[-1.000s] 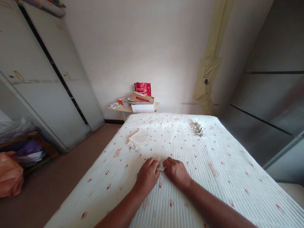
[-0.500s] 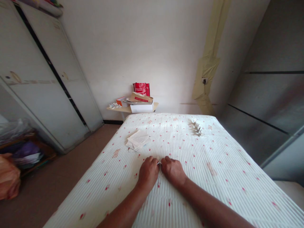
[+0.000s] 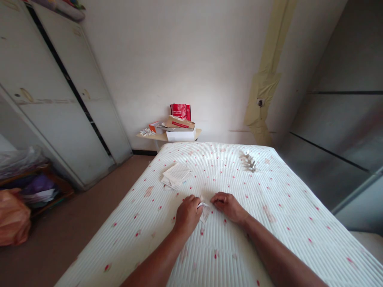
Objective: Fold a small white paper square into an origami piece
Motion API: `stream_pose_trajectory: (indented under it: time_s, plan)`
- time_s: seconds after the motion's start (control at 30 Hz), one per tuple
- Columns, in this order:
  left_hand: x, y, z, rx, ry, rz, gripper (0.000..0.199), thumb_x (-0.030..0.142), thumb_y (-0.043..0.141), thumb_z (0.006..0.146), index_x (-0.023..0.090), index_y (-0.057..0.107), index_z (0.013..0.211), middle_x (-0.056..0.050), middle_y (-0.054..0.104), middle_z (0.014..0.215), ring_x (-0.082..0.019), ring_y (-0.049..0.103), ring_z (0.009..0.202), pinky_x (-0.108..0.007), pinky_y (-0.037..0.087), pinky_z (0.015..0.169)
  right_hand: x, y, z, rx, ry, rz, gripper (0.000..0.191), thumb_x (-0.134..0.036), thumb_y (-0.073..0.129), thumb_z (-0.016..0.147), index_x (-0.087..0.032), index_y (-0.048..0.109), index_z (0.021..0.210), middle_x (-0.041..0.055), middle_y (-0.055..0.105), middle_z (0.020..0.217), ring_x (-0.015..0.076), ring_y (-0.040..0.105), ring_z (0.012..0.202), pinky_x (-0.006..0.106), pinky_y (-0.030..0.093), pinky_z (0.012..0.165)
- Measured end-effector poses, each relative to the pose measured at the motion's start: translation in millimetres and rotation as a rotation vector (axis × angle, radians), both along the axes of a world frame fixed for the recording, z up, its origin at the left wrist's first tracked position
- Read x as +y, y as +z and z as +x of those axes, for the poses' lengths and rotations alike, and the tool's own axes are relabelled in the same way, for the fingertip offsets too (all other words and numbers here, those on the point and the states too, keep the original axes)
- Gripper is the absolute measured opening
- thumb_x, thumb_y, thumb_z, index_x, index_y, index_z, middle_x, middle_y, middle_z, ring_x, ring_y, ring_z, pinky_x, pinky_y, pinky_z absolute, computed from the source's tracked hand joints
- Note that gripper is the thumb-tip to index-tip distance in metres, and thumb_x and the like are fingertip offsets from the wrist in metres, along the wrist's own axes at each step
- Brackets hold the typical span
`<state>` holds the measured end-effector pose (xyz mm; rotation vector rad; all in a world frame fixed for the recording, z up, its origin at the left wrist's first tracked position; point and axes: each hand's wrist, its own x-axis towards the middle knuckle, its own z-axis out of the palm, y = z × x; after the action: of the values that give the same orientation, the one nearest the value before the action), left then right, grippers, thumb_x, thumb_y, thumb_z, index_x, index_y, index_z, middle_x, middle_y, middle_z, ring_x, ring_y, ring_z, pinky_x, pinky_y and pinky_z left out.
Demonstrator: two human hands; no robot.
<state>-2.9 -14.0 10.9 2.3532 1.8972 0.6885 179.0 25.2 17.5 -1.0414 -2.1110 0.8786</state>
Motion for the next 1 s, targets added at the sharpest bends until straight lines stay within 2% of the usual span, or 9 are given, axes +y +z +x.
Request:
stream_pose_trajectory:
  time_s: [0.13,0.3,0.47,0.7,1.0]
  plan:
    - [1,-0.1,0,-0.010,-0.011,0.006,0.004,0.018,0.057,0.077,0.018,0.056,0.073,0.000,0.056,0.076,-0.015,0.053,0.077,-0.025,0.037,0.067,4,-4.7,-4,-0.018,0.047,0.063,0.019,-0.015,0.049,0.079,-0.018,0.068,0.081,0.0024,0.064,0.079,0.0127,0.058,0.074,0.023,0.044,0.070]
    - [2,-1.4,0,-0.010,-0.007,-0.011,0.003,0.020,0.057,0.077,0.018,0.058,0.080,-0.002,0.059,0.080,-0.017,0.054,0.081,-0.026,0.038,0.069,4,-3.5,-4,-0.028,0.101,0.042,0.017,-0.021,0.052,0.081,-0.018,0.069,0.082,0.0019,0.063,0.078,0.0121,0.058,0.072,0.022,0.043,0.067]
    - [2,-1.4,0,-0.002,0.000,-0.041,0.011,0.025,0.057,0.079,0.019,0.060,0.088,-0.002,0.060,0.085,-0.016,0.054,0.085,-0.026,0.037,0.073,5,-4.4,-3,-0.009,0.140,-0.003,0.019,-0.027,0.053,0.082,-0.020,0.070,0.086,0.0021,0.062,0.078,0.0128,0.058,0.073,0.023,0.043,0.068]
    - [2,2.9,1,0.037,0.018,-0.102,0.006,0.025,0.056,0.079,0.020,0.059,0.082,-0.001,0.059,0.084,-0.015,0.053,0.085,-0.023,0.035,0.072,15,-11.0,-2,0.133,0.201,-0.156,0.026,-0.039,0.056,0.079,-0.018,0.071,0.084,0.0036,0.063,0.078,0.0143,0.058,0.072,0.024,0.044,0.066]
    - [3,1.5,1,0.023,0.022,-0.095,0.009,0.025,0.055,0.080,0.020,0.060,0.085,-0.001,0.060,0.085,-0.016,0.053,0.086,-0.024,0.035,0.072,17,-14.9,-3,0.136,0.189,-0.197,0.023,-0.038,0.062,0.074,-0.018,0.071,0.081,0.0022,0.061,0.076,0.0125,0.057,0.069,0.022,0.044,0.063]
